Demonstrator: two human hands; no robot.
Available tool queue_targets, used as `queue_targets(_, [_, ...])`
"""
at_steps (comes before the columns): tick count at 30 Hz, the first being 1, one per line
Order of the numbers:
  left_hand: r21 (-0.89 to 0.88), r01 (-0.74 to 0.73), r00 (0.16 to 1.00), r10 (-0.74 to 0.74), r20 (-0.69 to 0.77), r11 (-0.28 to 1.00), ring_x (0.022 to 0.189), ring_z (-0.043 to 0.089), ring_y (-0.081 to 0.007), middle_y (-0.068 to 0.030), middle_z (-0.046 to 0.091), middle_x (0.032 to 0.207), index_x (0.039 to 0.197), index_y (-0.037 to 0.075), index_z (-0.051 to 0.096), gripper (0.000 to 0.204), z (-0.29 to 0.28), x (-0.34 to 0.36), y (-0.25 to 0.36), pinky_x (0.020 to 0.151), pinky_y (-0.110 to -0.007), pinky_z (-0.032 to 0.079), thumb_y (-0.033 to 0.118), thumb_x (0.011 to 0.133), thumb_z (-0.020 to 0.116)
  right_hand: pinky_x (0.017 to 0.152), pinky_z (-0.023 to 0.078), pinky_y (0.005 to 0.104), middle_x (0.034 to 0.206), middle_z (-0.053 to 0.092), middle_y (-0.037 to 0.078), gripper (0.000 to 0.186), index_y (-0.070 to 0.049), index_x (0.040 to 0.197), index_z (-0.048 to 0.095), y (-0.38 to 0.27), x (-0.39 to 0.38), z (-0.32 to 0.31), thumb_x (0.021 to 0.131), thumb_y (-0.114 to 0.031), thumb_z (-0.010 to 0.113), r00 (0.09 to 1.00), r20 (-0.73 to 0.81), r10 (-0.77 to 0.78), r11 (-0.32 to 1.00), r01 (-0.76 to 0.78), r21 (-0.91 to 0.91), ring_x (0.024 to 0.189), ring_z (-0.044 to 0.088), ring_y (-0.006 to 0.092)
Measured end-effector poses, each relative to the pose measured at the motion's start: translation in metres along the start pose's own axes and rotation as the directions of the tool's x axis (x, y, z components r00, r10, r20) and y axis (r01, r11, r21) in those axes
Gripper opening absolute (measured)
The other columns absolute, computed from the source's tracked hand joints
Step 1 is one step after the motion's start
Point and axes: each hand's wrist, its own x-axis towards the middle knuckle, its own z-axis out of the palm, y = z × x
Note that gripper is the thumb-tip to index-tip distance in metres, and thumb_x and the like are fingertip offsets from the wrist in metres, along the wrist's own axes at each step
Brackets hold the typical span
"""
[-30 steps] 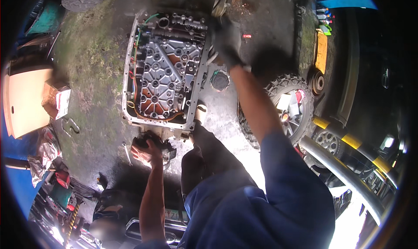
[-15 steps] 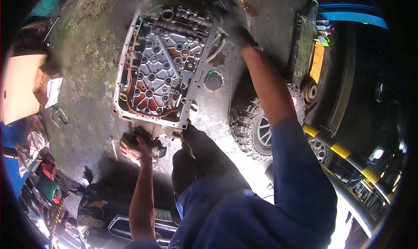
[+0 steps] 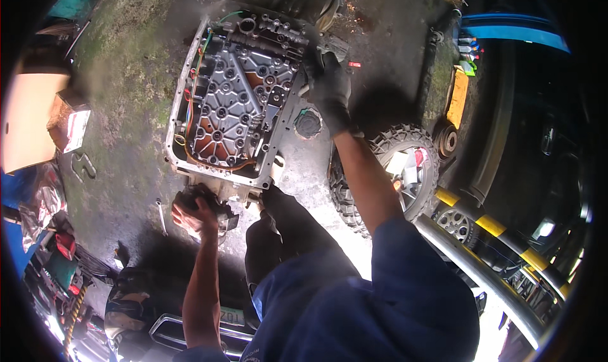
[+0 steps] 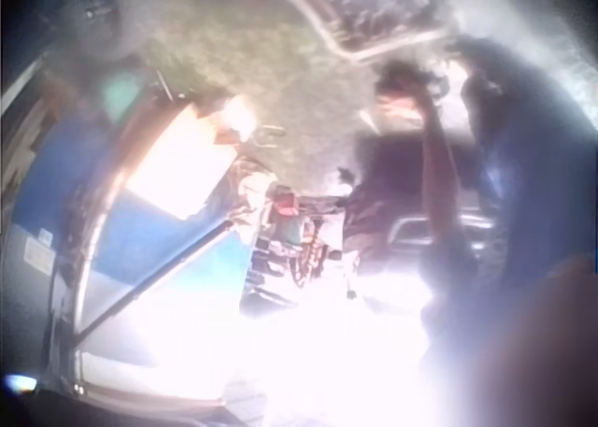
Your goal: Inspecting and repairing a vehicle transmission component.
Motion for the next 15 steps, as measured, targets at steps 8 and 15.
queue_targets(8, [-0.002,0.072,0.997,-0.072,0.026,0.997,0.113,0.045,-0.0354,-0.0172,0.053,0.114,0.116,0.004,0.053,0.048,-0.006,-0.002,0.002,0.100,-0.050,0.030,0.026,0.074,0.060,0.074,0.048,0.0507,0.092,0.064,0.026,0.040,-0.008,0.099,0.060,0.012,0.010,0.000,0.087,-0.045,0.055,0.998,0.067,0.007,0.998,-0.011,0.066,0.086,0.061,0.0456])
queue_targets(15, [-0.010,0.060,0.998,-0.060,0.034,0.998,0.112,0.045,-0.0356,-0.0171,0.053,0.114,0.116,0.005,0.053,0.049,-0.003,-0.001,0.000,0.099,-0.050,0.032,0.027,0.073,0.060,0.057,0.046,0.0347,0.076,0.057,0.007,0.014,-0.008,0.088,0.060,0.046,-0.026,0.034,0.087,-0.021,0.061,0.990,0.132,0.041,0.882,-0.098,0.461,0.068,0.057,0.0209])
